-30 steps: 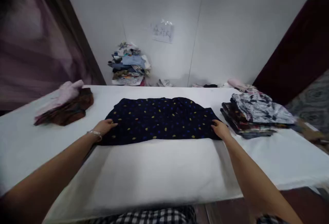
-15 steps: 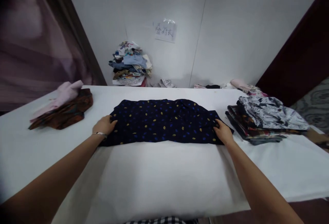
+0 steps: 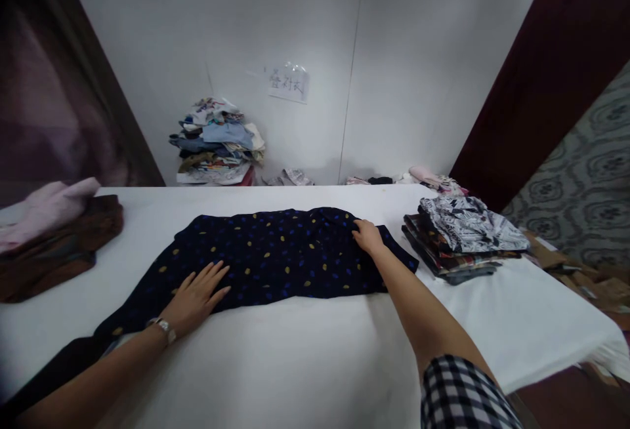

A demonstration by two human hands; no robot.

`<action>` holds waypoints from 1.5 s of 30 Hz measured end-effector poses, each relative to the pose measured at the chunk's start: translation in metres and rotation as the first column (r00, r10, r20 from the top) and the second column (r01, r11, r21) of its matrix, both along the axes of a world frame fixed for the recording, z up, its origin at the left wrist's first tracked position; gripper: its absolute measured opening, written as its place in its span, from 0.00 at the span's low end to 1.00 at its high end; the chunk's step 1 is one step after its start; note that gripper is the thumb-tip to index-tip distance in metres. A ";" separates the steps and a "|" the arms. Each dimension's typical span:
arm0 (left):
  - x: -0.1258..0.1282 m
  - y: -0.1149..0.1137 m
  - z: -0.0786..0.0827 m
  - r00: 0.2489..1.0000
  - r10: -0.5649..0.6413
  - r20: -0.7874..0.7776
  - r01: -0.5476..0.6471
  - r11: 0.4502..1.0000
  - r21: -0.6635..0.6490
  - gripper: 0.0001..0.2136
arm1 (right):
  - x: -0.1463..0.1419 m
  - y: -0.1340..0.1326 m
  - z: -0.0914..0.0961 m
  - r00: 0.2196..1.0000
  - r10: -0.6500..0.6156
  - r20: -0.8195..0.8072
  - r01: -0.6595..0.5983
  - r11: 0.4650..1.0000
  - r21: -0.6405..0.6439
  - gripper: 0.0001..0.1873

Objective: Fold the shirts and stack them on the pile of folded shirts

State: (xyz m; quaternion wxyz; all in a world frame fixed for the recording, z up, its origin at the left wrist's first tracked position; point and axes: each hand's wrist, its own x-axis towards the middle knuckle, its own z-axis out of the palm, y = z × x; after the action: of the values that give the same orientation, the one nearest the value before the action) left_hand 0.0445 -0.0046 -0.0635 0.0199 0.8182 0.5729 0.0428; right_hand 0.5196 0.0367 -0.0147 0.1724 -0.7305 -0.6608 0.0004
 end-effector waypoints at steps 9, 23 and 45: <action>0.001 -0.003 0.003 1.000 0.010 -0.012 -0.010 1.000 0.010 0.27 | -0.057 0.060 -0.007 0.997 0.026 -0.079 -0.022 0.999 0.047 0.15; 0.001 -0.004 0.007 0.998 0.000 0.059 0.001 1.000 -0.016 0.26 | -0.016 0.026 0.050 0.846 0.111 -0.522 0.101 0.927 0.360 0.17; 0.240 0.082 0.098 0.922 0.117 0.369 -0.120 0.993 -0.016 0.17 | -0.039 -0.066 0.035 0.812 0.413 -0.412 -0.214 0.868 0.449 0.14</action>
State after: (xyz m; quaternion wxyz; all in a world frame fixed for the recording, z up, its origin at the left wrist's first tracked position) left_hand 0.2842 0.0775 0.0342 0.1218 0.7595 0.6071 0.1993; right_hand 0.4810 -0.0292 0.0206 0.4723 -0.5357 -0.6944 0.0879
